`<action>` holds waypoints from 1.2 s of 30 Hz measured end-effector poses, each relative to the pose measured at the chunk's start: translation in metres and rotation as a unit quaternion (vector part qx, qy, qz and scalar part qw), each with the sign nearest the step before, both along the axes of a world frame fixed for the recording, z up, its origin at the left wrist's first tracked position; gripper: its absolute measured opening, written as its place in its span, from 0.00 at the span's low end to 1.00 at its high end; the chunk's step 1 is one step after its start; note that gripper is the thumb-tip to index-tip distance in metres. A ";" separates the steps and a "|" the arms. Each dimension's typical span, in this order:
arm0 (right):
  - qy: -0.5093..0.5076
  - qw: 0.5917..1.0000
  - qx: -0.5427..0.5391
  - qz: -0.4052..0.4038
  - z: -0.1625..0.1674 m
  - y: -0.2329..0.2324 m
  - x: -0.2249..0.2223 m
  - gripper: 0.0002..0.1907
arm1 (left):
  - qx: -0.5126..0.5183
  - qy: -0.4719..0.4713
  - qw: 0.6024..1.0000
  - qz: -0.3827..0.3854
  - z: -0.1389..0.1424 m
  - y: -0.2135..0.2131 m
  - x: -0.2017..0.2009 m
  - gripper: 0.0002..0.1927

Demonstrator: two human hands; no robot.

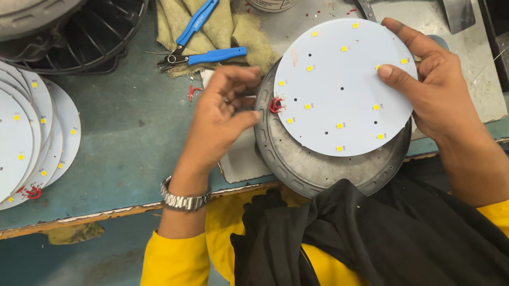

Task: The person assembles a round LED light at a factory workbench. They strip and position wires on the fixture base, place a circular LED board onto the base, solder the wire connections with a soldering iron, apply flux paste, scoop white thermal paste from a bucket with a spatula, spread the paste over the base, and press the LED board into place.

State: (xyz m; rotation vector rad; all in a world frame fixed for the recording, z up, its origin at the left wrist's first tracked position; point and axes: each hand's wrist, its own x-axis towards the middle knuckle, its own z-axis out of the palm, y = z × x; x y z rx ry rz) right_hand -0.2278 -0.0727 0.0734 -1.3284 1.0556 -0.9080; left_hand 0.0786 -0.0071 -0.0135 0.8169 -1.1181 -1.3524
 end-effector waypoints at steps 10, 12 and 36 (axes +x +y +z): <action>0.083 0.996 -0.025 0.011 0.010 0.017 -0.006 0.36 | -0.014 0.034 0.998 0.056 0.001 0.021 -0.005 0.20; 0.117 0.993 -0.025 0.001 0.012 0.022 -0.013 0.36 | -0.008 0.012 0.998 0.063 0.005 0.024 -0.011 0.18; 0.383 0.891 -0.243 0.009 0.004 0.036 -0.020 0.23 | -0.009 -0.241 0.929 0.281 0.033 0.041 -0.060 0.17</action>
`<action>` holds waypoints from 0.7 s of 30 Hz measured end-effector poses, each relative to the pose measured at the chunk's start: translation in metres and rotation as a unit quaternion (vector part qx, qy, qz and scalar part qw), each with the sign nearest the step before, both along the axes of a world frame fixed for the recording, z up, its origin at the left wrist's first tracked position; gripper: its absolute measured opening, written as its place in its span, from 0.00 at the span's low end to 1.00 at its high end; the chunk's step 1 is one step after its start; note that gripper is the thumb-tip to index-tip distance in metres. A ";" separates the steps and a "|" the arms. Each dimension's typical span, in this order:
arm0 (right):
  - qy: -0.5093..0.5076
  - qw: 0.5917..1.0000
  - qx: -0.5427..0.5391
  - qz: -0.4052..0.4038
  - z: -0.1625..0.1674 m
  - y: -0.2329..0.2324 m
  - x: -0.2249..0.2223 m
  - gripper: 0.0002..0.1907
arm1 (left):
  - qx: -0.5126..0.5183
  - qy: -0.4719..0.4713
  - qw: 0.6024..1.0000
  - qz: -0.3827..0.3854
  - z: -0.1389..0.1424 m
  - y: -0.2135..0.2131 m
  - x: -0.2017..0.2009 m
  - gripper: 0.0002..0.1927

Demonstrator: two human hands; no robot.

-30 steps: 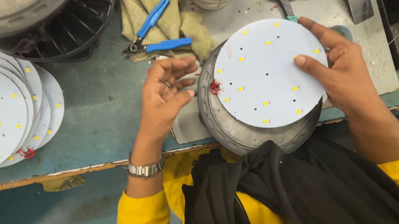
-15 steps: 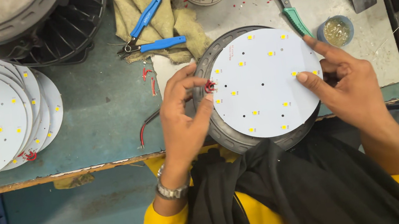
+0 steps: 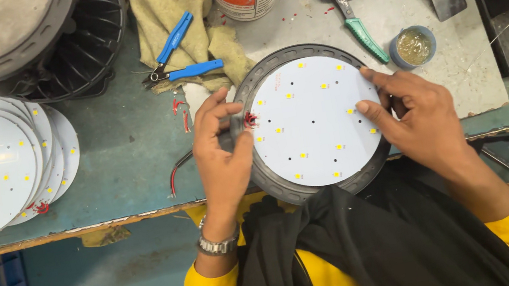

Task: The person assembles a round LED light at a factory workbench. They strip and position wires on the fixture base, place a circular LED board onto the base, solder the wire connections with a soldering iron, apply flux paste, scoop white thermal paste from a bucket with a spatula, spread the paste over the base, and press the LED board into place.

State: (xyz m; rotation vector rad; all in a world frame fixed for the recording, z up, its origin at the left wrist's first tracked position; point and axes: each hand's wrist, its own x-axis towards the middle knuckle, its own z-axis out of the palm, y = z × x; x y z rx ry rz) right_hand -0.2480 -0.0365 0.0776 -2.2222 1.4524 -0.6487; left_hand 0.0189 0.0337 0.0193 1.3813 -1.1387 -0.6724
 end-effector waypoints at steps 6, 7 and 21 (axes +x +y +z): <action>-0.026 0.999 -0.006 0.019 -0.001 -0.001 -0.001 0.24 | -0.005 0.079 0.996 -0.030 -0.016 0.000 0.000 0.18; -0.025 1.000 -0.001 0.018 -0.002 -0.001 -0.001 0.23 | -0.004 0.080 0.996 -0.033 -0.017 0.000 0.000 0.18; 0.022 0.998 -0.038 0.033 -0.009 -0.004 -0.006 0.19 | -0.017 0.231 0.971 -0.057 -0.032 -0.006 0.002 0.17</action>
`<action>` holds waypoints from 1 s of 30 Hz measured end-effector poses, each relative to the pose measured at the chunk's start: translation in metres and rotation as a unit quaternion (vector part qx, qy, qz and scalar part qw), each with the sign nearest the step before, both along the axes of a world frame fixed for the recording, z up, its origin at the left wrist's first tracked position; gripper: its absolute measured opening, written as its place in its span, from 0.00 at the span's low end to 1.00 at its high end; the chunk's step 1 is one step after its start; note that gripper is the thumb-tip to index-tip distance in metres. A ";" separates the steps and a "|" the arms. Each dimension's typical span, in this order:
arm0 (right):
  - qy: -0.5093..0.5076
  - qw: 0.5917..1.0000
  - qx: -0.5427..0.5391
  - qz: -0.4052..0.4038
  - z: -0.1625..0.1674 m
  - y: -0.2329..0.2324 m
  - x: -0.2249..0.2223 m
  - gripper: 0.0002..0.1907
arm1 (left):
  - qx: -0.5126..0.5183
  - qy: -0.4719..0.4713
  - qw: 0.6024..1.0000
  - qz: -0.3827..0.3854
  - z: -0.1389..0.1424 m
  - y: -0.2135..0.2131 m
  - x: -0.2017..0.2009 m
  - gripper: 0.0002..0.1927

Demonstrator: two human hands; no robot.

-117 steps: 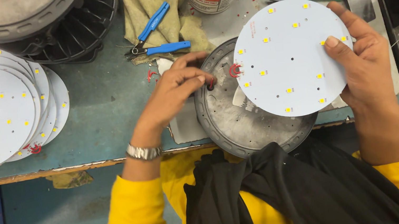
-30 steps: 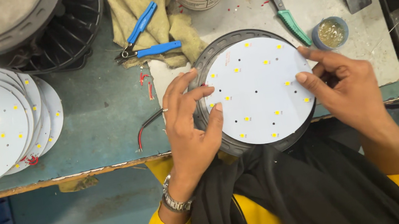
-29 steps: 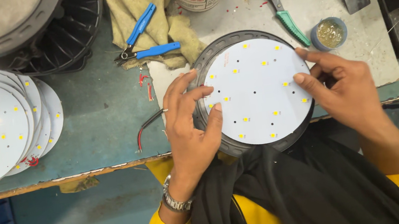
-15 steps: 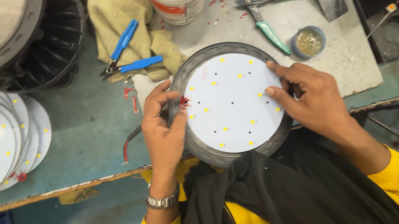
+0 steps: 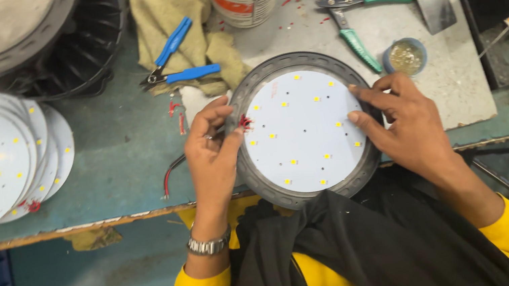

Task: The person assembles a round LED light at a factory workbench. They strip and position wires on the fixture base, place a circular LED board onto the base, solder the wire connections with a soldering iron, apply flux paste, scoop white thermal paste from a bucket with a spatula, spread the paste over the base, and press the LED board into place.

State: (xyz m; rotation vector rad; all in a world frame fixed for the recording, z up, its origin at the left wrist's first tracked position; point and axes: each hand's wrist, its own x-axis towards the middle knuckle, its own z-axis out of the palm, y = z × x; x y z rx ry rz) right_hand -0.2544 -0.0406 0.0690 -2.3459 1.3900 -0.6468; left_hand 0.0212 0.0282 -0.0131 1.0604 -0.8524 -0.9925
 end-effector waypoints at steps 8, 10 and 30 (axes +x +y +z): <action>-0.062 0.998 0.010 0.027 0.000 0.012 0.013 0.20 | 0.025 0.002 1.000 -0.008 0.001 -0.008 0.005 0.10; -0.068 0.995 0.006 0.071 -0.001 0.015 0.020 0.19 | 0.022 -0.058 0.998 -0.006 0.011 -0.006 0.006 0.11; 0.004 0.987 -0.041 0.156 -0.011 -0.008 0.030 0.17 | -0.012 -0.127 0.989 0.071 0.003 0.007 -0.004 0.03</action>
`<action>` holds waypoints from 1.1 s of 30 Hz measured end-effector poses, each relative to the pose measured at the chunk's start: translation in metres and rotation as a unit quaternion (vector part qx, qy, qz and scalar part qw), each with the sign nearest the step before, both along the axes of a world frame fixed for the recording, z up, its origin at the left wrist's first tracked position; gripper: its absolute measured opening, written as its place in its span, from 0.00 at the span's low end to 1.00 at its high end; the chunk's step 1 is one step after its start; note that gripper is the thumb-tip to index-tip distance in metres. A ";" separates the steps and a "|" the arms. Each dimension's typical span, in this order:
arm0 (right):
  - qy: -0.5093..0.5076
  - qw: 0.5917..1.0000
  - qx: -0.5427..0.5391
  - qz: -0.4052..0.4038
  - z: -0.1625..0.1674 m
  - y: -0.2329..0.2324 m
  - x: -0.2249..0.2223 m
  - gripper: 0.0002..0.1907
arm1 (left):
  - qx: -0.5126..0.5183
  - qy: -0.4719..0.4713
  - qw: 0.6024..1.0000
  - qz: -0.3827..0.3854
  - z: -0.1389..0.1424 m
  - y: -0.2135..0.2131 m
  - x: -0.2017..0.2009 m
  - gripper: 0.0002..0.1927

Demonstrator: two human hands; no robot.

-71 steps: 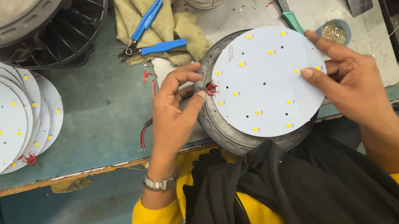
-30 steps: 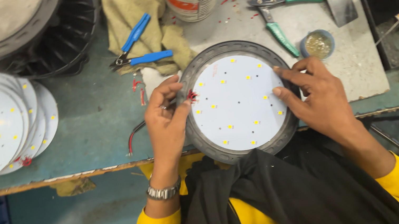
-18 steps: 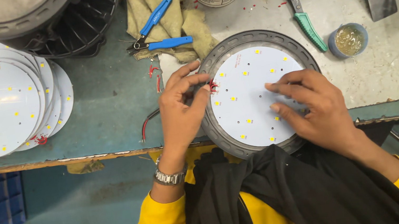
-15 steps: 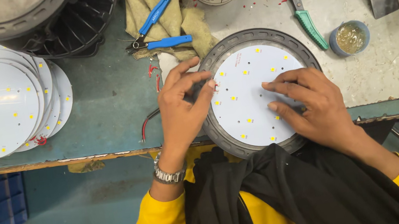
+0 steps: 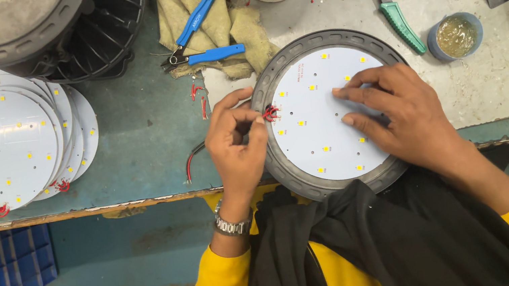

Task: The person assembles a round LED light at a factory workbench. They strip and position wires on the fixture base, place a circular LED board onto the base, solder the wire connections with a soldering iron, apply flux paste, scoop white thermal paste from a bucket with a spatula, spread the paste over the base, and press the LED board into place.

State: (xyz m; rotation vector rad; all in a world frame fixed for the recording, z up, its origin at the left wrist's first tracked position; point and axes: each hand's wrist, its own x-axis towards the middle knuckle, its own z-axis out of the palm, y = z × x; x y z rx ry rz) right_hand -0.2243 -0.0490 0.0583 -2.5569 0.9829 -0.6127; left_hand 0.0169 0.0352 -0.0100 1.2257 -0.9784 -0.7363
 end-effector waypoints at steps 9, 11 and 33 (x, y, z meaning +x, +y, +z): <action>-0.001 1.000 0.003 0.007 -0.001 -0.006 0.000 0.17 | -0.069 -0.349 0.934 -0.020 0.030 0.012 0.015 0.06; -0.006 1.000 0.002 0.008 -0.001 -0.007 0.000 0.17 | -0.064 -0.345 0.936 -0.033 0.034 0.008 0.021 0.06; -0.004 1.000 -0.006 0.013 -0.003 -0.011 0.000 0.18 | 0.051 -0.032 0.993 -0.097 -0.002 -0.013 0.024 0.10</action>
